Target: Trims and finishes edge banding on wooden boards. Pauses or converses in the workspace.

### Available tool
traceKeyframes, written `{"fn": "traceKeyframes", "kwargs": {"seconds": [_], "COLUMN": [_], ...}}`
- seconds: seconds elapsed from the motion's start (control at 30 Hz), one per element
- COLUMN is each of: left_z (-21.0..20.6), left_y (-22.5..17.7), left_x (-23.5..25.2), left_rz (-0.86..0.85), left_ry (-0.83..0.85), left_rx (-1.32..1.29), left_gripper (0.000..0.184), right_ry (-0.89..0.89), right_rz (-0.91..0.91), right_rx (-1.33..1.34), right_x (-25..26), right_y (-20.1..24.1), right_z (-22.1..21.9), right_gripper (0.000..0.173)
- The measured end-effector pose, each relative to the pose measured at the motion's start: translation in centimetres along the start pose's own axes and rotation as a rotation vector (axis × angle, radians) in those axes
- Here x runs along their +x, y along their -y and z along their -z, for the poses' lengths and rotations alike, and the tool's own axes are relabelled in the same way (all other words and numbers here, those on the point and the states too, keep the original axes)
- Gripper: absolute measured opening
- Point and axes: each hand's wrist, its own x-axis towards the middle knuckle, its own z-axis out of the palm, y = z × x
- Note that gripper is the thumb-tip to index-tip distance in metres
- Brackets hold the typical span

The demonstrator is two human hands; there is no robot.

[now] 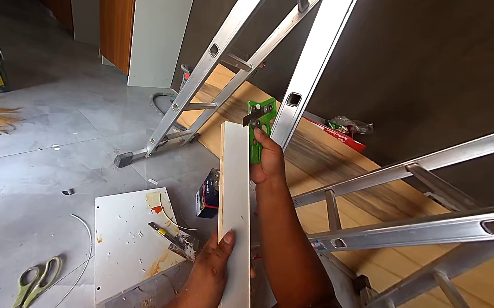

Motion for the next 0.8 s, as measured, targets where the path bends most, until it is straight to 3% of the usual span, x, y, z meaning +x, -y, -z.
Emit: {"fn": "traceKeyframes", "kwargs": {"seconds": [0.23,0.8], "left_z": [-0.1,-0.6], "left_y": [0.1,0.4], "left_x": [-0.2,-0.8], "left_rz": [0.010,-0.002], "left_ry": [0.000,0.044], "left_rx": [-0.002,0.019], "left_gripper": [0.036,0.036], "right_ry": [-0.071,-0.077], "right_rz": [0.038,0.115], "right_rx": [-0.108,-0.068], "right_x": [-0.8,-2.0], "right_y": [0.4,1.1], "right_z": [0.4,0.2], "right_gripper": [0.013,0.010]}}
